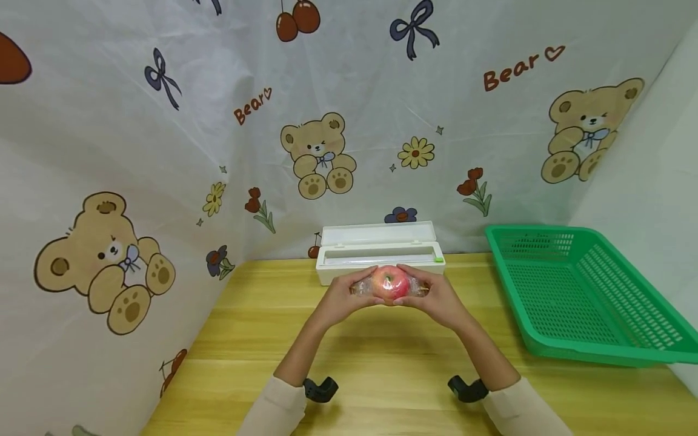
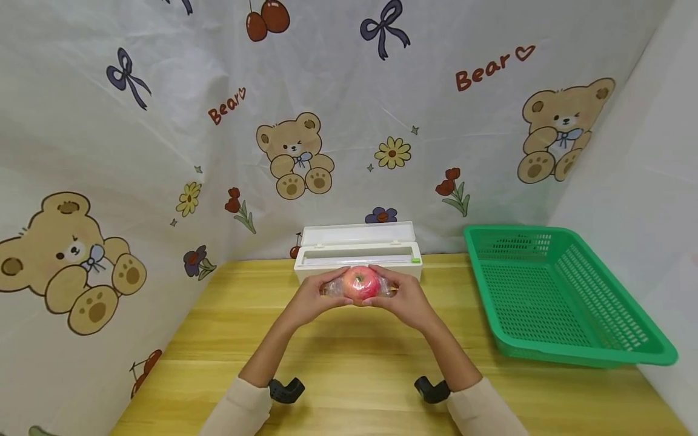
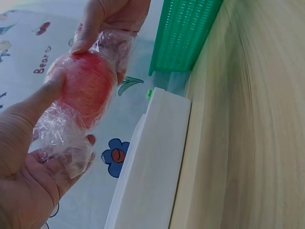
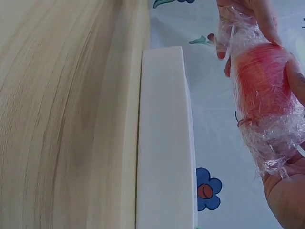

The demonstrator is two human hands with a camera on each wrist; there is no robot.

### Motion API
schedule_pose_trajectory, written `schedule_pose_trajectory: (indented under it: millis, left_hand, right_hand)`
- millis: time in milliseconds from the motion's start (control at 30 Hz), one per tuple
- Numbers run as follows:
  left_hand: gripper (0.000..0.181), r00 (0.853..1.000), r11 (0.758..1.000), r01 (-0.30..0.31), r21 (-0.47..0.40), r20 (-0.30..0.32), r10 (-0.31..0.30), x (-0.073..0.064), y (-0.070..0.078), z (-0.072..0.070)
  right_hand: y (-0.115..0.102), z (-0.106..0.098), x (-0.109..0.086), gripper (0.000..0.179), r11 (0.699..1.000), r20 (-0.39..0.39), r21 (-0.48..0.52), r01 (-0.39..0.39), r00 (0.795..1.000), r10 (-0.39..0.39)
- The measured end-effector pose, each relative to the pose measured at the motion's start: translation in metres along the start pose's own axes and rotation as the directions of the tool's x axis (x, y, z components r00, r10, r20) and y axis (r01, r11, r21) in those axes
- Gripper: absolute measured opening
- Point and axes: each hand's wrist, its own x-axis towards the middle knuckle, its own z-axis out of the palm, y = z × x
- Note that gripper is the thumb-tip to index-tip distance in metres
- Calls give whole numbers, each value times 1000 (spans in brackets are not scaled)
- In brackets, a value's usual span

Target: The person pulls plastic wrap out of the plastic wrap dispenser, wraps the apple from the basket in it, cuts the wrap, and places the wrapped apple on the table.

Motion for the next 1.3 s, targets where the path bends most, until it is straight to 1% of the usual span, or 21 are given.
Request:
schedule_pose_trajectory:
  millis: [100, 200, 333, 433, 533, 633, 800, 933, 1133, 1167, 1300]
  left_hand:
    - [78, 1000, 999, -27, -36, -5, 27, 1, -1, 2]
    - [79, 998, 995, -63, -83, -5, 63, 2, -1, 6]
    - [72, 994, 987, -111, -116, -32, 108, 2, 0, 14]
    - [63, 987, 984, -149, -103, -70, 142, 2, 0, 21]
    - [59, 979, 980, -184, -74, -102, 176, 2, 1, 28]
    - [56, 973, 978, -201, -47, -129, 194, 1, 1, 35]
    - [51, 965, 978, -204, -37, -175, 195, 0, 5, 43]
    - [48, 957, 977, -204, -56, -220, 188, -1, 6, 51]
    - [45, 932, 968, -232, -95, -305, 194, -1, 4, 62]
    - [45, 930, 967, -232, -109, -315, 187, -2, 8, 62]
    - [45, 916, 959, -250, -129, -351, 192, -2, 10, 69]
  right_hand:
    - [-1, 0, 0, 70, 1000, -5, -9, -2, 1000, 2]
    - [-2, -1, -1, 68, 1000, -15, -23, 7, 1000, -7]
    - [-3, 0, -1, 68, 999, -28, -30, 17, 999, -18]
    - [-6, 0, -2, 68, 1000, -43, -29, 11, 999, -13]
    - [-8, 0, -3, 68, 999, -65, -34, 12, 998, -15]
    - [-9, 1, -4, 68, 999, -78, -42, 28, 997, -31]
    - [-7, 3, -5, 65, 998, -88, -37, 53, 995, -56]
    - [-6, 5, -5, 64, 998, -112, -25, 56, 992, -58]
    - [-9, 12, -3, 64, 998, -140, -4, 67, 988, -67]
    - [-9, 13, -3, 64, 997, -144, -6, 73, 987, -73]
    - [-9, 15, -1, 64, 996, -159, -22, 90, 983, -92]
